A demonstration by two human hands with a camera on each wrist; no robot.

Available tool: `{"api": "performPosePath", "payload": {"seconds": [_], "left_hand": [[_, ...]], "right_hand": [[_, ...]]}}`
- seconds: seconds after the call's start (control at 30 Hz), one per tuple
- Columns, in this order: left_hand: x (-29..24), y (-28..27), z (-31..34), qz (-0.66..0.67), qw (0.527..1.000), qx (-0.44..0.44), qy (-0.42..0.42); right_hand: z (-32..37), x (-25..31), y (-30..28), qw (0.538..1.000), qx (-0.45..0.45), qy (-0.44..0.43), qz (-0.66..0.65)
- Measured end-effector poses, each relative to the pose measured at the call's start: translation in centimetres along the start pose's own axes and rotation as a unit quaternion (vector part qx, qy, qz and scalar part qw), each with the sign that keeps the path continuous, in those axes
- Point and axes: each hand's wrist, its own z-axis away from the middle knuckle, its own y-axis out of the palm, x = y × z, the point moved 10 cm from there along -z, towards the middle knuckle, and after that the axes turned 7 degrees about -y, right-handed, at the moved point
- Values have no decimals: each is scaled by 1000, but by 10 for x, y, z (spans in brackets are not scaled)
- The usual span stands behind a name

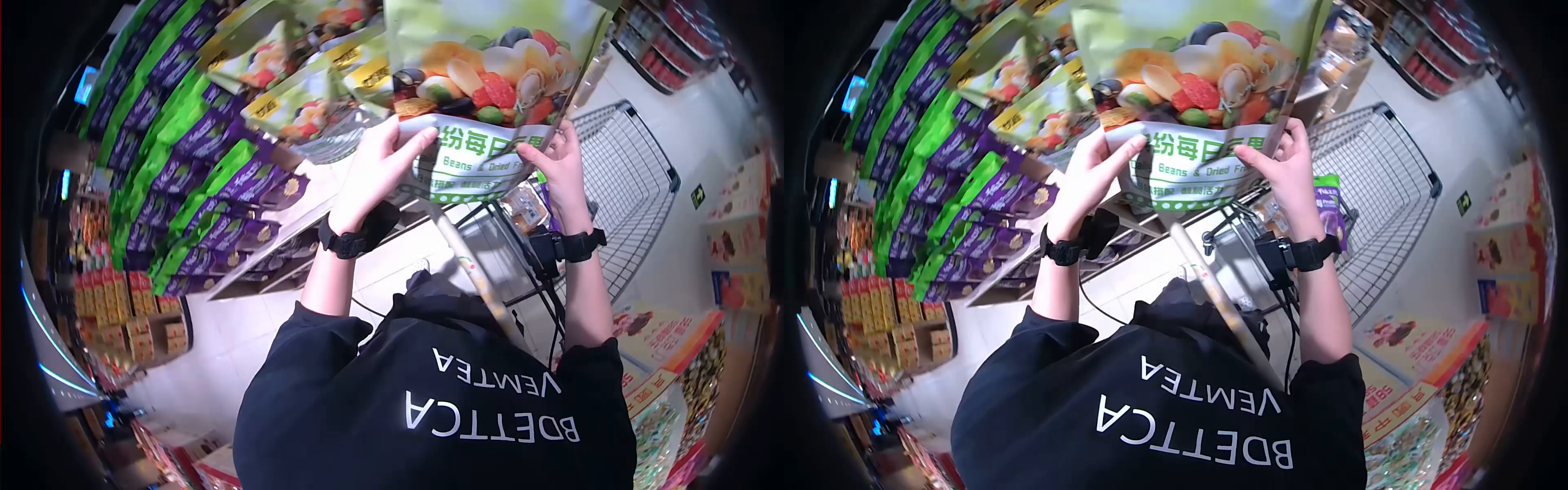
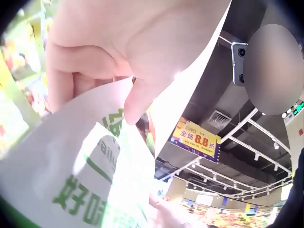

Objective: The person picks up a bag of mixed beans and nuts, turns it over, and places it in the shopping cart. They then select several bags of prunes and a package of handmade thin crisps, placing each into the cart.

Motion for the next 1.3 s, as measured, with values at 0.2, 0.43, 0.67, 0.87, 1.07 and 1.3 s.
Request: {"api": "performPosePath", "payload": {"seconds": [0.2,0.43,0.67,0.87,1.07,1.3], "left_hand": [[115,-164,40,133,972,-194,-18],[288,-229,44,213,933,-279,-79],[372,-190,20,293,904,-267,-158],[378,-169,9,321,914,-196,-152],[378,-170,48,276,891,-323,-158],[326,-47,93,357,896,-83,-252]], "right_hand": [[-37,-68,188,987,114,-21,112],[-51,-214,297,978,171,-18,115],[-52,-284,259,949,90,12,303],[-38,-313,234,942,46,71,325],[0,-227,248,957,84,155,232],[95,-35,160,874,92,82,471]]}}
